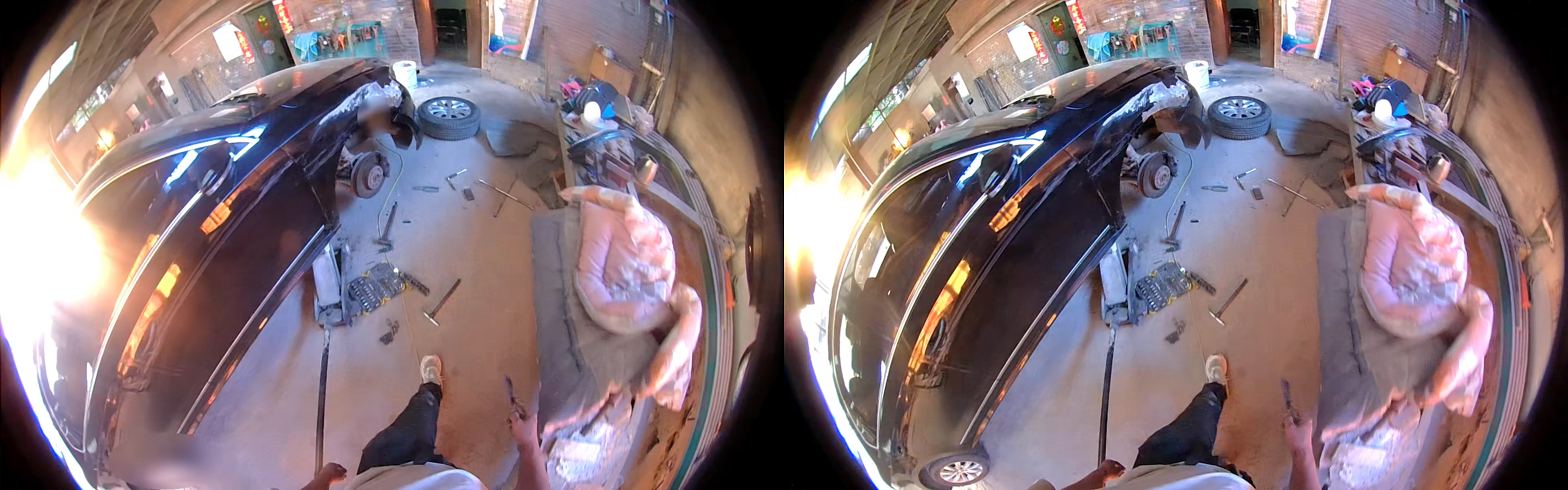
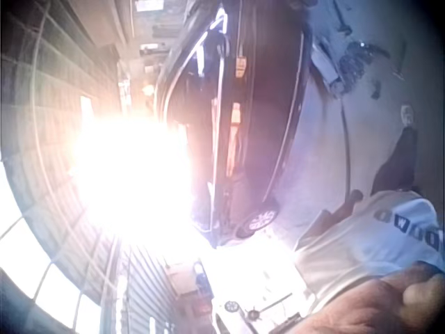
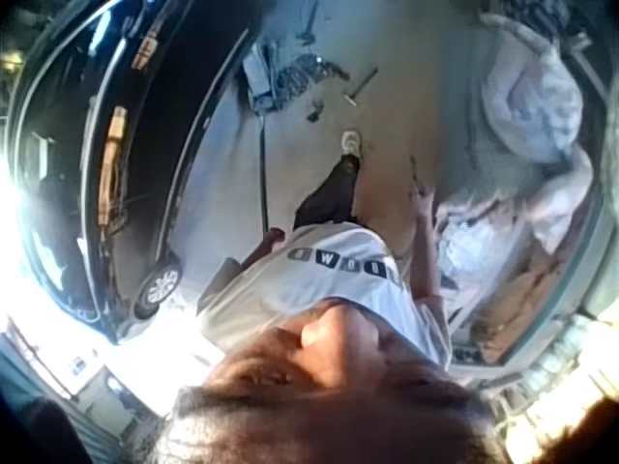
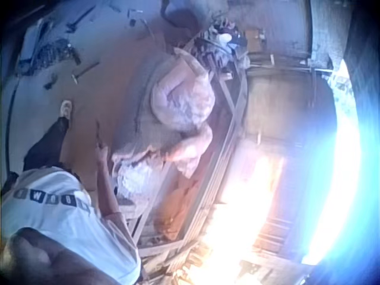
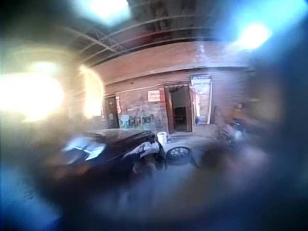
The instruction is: The person uses a hammer to chip away old paint and primer from the side panel of a black car. They repeatedly strike the surface to remove the coating, occasionally pausing to wipe the area with their hand to check the progress.
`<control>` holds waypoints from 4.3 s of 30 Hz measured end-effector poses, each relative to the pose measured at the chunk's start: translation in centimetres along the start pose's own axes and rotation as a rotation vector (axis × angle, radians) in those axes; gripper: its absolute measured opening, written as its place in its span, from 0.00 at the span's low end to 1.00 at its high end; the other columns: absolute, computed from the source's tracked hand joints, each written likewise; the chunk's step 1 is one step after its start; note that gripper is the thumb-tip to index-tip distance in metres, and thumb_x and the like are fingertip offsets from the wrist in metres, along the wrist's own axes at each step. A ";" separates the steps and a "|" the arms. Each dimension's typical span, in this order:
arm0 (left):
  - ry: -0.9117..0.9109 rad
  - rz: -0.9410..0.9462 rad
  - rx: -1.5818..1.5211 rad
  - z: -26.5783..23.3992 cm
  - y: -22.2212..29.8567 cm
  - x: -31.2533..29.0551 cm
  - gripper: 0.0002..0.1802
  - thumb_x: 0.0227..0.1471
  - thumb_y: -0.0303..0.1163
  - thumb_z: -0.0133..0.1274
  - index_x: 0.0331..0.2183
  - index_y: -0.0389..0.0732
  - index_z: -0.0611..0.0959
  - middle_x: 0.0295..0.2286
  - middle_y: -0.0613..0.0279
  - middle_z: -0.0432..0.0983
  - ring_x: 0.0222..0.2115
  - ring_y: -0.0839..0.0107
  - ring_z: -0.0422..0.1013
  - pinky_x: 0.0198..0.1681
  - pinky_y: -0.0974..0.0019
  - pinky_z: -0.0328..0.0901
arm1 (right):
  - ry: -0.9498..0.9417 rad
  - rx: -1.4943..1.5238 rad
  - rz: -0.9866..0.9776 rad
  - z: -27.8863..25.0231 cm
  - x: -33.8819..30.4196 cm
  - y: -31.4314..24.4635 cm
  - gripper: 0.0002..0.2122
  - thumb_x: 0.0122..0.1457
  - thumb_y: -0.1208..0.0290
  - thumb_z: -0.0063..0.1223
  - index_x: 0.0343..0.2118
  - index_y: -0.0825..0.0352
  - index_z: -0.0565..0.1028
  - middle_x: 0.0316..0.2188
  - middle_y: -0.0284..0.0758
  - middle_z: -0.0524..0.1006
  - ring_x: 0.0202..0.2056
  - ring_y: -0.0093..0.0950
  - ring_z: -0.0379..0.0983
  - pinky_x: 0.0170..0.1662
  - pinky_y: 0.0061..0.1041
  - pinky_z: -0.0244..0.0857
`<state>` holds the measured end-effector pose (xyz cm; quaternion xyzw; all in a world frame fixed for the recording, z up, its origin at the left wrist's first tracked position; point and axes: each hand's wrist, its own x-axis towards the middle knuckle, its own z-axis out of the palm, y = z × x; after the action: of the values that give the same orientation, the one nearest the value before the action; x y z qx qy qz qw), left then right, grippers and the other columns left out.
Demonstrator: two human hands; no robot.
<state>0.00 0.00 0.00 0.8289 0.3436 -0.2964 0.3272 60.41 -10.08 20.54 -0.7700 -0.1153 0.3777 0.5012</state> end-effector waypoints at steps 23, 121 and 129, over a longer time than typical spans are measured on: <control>0.974 -0.140 -0.350 -97.0 5.6 43.1 0.11 0.53 0.33 0.54 0.37 0.39 0.83 0.32 0.48 0.80 0.34 0.52 0.77 0.40 0.56 0.70 | -0.124 -0.053 -0.347 18.9 56.5 -39.8 0.16 0.59 0.77 0.53 0.50 0.75 0.74 0.35 0.37 0.79 0.38 0.25 0.75 0.42 0.26 0.69; 0.984 -0.129 0.307 -157.9 -6.0 67.0 0.30 0.64 0.41 0.36 0.63 0.38 0.60 0.63 0.48 0.55 0.66 0.51 0.48 0.67 0.41 0.35 | 0.076 0.028 -0.396 70.1 90.0 -79.5 0.11 0.57 0.76 0.58 0.43 0.72 0.77 0.32 0.48 0.81 0.33 0.40 0.82 0.35 0.28 0.74; 1.001 -0.085 0.283 -157.1 -6.5 66.4 0.29 0.66 0.41 0.34 0.64 0.39 0.60 0.63 0.50 0.56 0.66 0.54 0.49 0.67 0.43 0.36 | 0.046 0.233 -0.232 69.8 88.3 -81.2 0.11 0.58 0.70 0.57 0.42 0.69 0.77 0.30 0.48 0.80 0.33 0.39 0.80 0.37 0.31 0.73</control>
<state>75.95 145.77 46.09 0.8906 0.4478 0.0796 -0.0047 88.85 125.08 34.28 -0.6967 -0.1471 0.3104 0.6298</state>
